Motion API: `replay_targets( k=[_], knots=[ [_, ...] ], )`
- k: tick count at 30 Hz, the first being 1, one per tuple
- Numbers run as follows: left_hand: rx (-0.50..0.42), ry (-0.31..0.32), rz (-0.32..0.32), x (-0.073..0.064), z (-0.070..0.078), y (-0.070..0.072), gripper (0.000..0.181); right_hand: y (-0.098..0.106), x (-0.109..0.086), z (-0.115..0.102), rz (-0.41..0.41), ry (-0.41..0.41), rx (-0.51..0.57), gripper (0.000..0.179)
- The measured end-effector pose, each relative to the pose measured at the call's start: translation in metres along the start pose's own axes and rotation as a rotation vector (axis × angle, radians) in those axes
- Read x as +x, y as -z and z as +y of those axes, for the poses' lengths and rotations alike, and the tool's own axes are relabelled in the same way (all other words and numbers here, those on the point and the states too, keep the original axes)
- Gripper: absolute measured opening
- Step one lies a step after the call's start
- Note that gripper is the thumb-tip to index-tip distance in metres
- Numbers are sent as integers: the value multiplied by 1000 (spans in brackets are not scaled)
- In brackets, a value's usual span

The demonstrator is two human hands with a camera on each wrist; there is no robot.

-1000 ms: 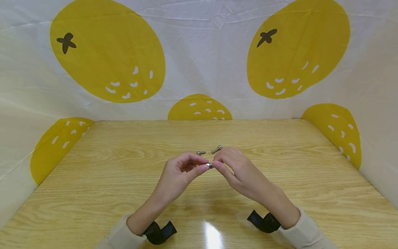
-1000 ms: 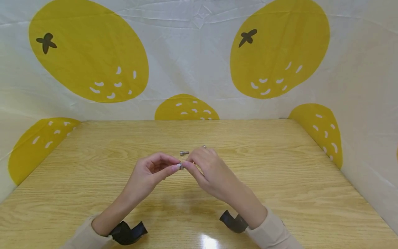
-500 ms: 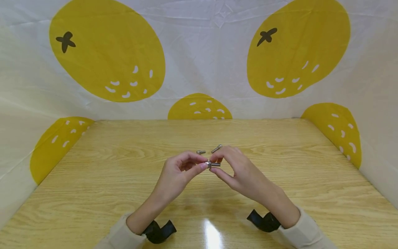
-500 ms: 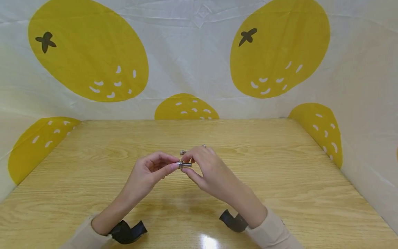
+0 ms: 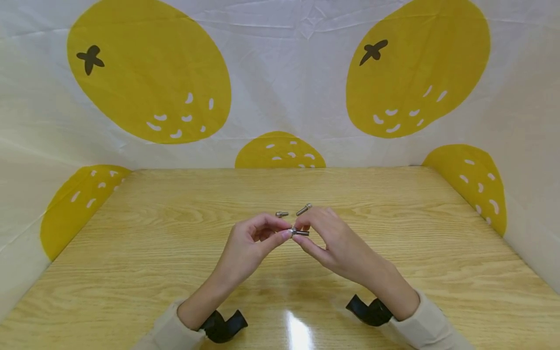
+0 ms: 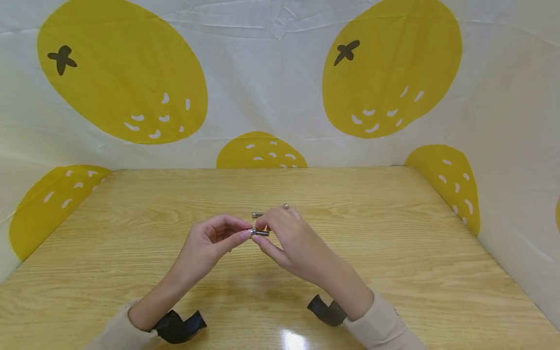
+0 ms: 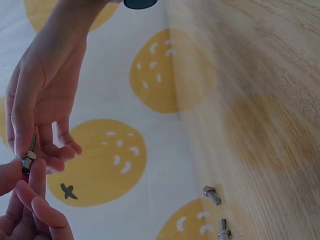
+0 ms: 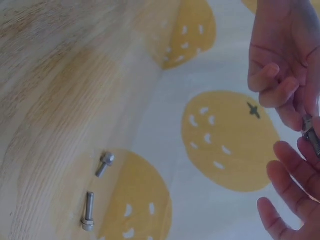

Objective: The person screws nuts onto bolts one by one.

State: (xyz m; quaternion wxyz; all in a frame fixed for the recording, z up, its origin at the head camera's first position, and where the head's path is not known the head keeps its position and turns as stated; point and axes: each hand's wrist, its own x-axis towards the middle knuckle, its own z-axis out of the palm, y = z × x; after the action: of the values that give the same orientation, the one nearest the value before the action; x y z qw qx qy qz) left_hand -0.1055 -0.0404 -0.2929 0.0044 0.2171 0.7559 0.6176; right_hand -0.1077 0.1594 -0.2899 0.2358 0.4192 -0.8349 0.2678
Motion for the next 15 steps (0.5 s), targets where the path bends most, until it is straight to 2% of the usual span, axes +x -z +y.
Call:
replay_targets(
  k=[4,7,12,15],
  knots=[
    [3,66,-6,7,-7,4,15,-1,-1,4,9,-31,-14,13],
    [30,143,12,18,-17,9,16,0,-3,9,35,-73,-13,10],
    [125,257,45,43,-38,19,15,2,-5,17,73,-138,-4,9],
    [209,291,46,57,-52,21,16,2,-7,20,74,-162,-4,7]
  ],
)
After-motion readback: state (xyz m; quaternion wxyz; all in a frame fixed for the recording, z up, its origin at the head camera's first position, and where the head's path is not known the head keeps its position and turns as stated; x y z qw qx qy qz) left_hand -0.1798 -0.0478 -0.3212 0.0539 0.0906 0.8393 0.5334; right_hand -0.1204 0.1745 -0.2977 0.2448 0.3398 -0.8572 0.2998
